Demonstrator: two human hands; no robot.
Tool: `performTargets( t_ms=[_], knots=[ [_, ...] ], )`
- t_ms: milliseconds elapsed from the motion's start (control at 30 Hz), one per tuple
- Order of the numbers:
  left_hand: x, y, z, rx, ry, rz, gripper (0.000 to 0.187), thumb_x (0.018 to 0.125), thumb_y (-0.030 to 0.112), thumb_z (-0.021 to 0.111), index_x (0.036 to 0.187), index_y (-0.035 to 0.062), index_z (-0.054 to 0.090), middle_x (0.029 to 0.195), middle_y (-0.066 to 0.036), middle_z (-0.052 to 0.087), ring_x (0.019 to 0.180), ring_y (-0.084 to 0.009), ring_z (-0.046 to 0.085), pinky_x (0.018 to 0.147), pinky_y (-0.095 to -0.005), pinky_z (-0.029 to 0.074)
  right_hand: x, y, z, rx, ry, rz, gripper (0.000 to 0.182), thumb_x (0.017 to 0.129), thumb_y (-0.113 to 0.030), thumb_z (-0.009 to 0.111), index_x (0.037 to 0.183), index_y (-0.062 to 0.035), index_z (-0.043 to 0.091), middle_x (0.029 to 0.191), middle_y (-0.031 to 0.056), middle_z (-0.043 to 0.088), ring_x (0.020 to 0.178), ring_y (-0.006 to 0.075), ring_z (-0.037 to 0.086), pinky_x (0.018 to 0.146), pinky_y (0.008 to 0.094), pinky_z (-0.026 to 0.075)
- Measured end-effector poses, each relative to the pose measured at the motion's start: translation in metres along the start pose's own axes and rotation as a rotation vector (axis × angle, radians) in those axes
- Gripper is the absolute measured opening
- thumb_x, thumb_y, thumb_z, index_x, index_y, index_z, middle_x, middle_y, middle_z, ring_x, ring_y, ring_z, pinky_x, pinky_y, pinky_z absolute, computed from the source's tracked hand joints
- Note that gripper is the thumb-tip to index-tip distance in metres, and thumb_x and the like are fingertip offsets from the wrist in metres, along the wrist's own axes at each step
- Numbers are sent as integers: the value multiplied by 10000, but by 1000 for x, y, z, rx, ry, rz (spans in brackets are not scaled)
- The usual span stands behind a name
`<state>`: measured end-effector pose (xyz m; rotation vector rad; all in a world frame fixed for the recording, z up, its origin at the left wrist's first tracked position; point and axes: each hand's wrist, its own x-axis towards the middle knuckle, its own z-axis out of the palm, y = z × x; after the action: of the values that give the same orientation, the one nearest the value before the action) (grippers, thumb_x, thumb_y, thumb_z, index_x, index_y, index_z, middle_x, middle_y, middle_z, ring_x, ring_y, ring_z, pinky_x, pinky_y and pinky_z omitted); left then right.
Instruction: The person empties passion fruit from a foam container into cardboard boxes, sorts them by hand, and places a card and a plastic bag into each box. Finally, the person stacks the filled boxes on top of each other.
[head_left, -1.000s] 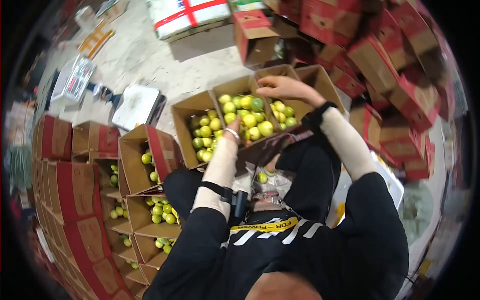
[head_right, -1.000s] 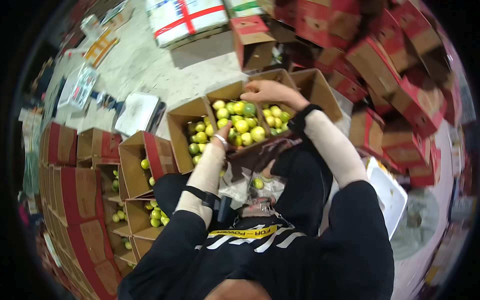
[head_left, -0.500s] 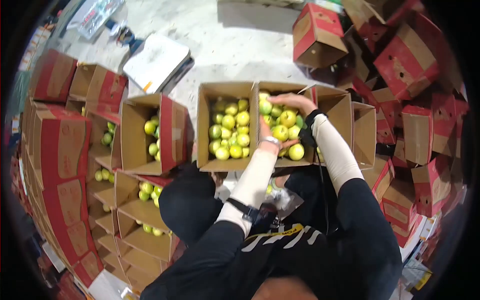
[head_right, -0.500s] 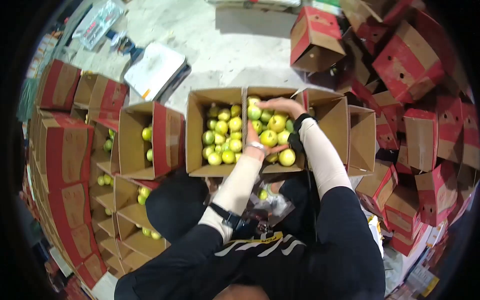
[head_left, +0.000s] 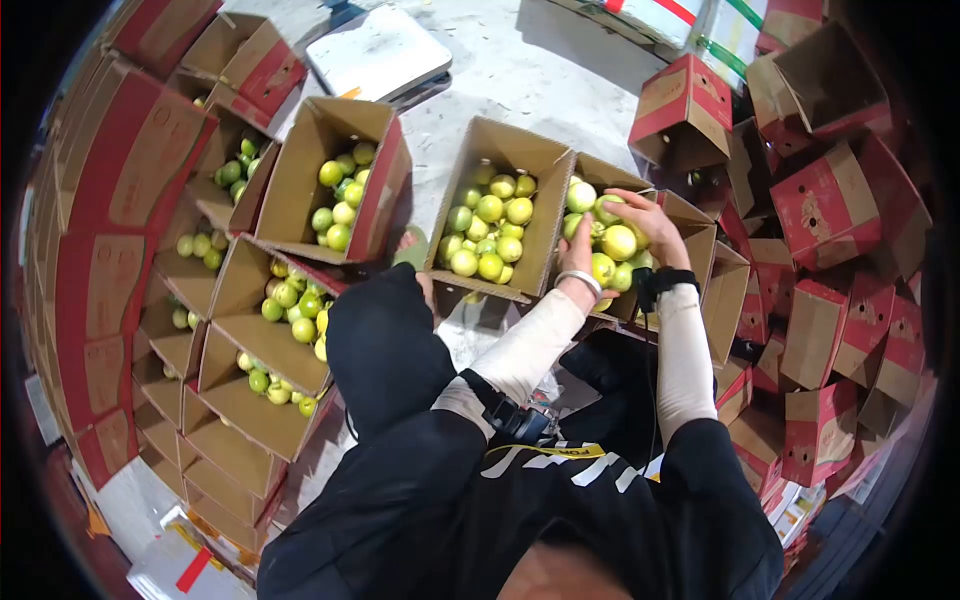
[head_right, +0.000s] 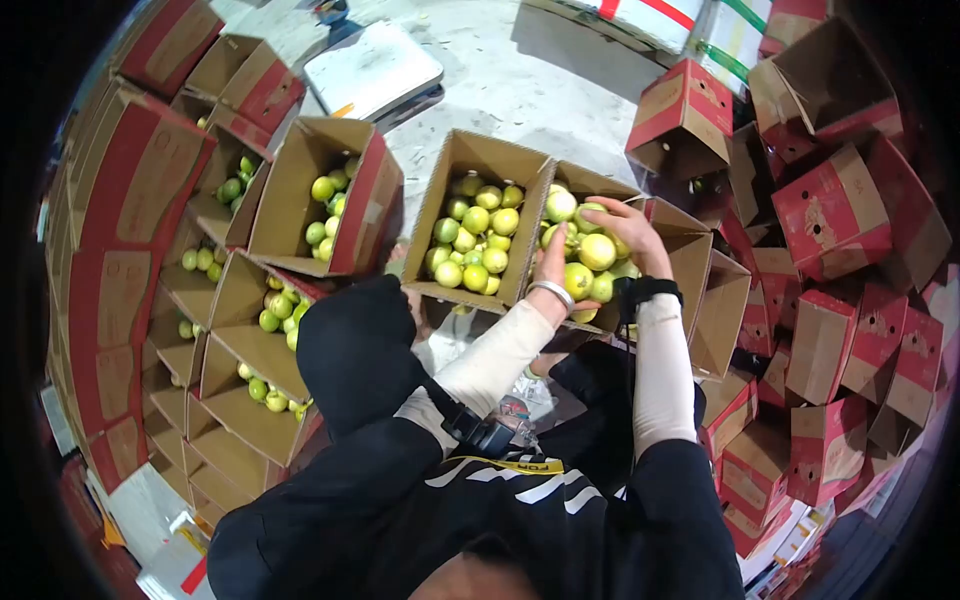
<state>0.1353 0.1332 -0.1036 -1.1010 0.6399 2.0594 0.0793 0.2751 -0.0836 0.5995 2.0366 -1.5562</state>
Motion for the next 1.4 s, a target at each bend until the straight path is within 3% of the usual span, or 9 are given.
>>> performTargets(
  t_ms=[267,433,500,567,633,767,1067,1367,1400],
  knots=[
    [-35,64,-30,-23,-286,716,465,805,289,708,1151,58,499,1045,-89,588,886,-203,611,755,-345,537,-39,-76,75,24,96,-391,525,781,-263,741,1218,-25,574,1073,81,628,946,123,586,822,247,469],
    [7,95,-101,975,526,976,601,738,130,687,1298,58,481,1178,-191,555,1077,-288,548,923,-363,441,33,-35,86,-298,418,-538,602,825,-450,604,1215,5,549,1084,150,627,1045,238,569,923,307,419],
    [-19,80,-102,1082,656,1265,487,735,62,605,1218,111,570,1196,-200,527,1097,-336,511,960,-400,398,45,-23,47,-198,266,-311,557,821,-418,601,1189,-3,561,1072,158,638,1021,247,592,901,329,444],
    [-39,64,-86,912,262,1482,304,795,15,519,1050,122,643,987,-132,599,906,-288,575,800,-355,459,15,-23,34,-568,5,-32,579,782,-429,625,1200,-35,557,1054,169,649,1004,286,613,883,337,461],
    [-44,36,-65,882,64,1428,188,833,72,565,999,89,650,841,-107,620,677,-230,595,600,-310,472,6,19,37,-1248,-165,21,679,724,-480,658,1254,-80,514,1143,181,615,1088,326,576,904,384,457],
    [-26,10,-67,1082,-31,1236,185,818,89,579,982,59,660,831,-120,640,692,-201,628,631,-310,498,2,75,65,-1473,-273,145,933,596,-484,767,1371,-161,359,1362,214,429,1200,367,481,947,445,429],
    [-43,143,-39,900,38,1211,189,819,192,566,948,108,676,838,-151,675,789,-284,662,724,-362,514,-21,88,48,-1182,-198,163,1039,540,-482,754,1404,-150,282,1299,345,371,1116,452,505,929,436,449],
    [-20,315,-34,2009,65,1535,404,803,306,578,1147,97,615,880,-111,692,781,-243,668,745,-326,517,-19,87,27,-749,-182,32,963,588,-450,769,1340,-12,356,1139,247,575,1077,321,564,936,374,435],
    [-35,304,-38,2042,31,1182,513,799,349,592,1218,57,545,865,-145,682,761,-237,663,736,-336,520,-34,60,27,-629,-173,-4,954,607,-414,767,1349,3,336,1137,222,574,1075,291,559,939,354,429]
  ],
)
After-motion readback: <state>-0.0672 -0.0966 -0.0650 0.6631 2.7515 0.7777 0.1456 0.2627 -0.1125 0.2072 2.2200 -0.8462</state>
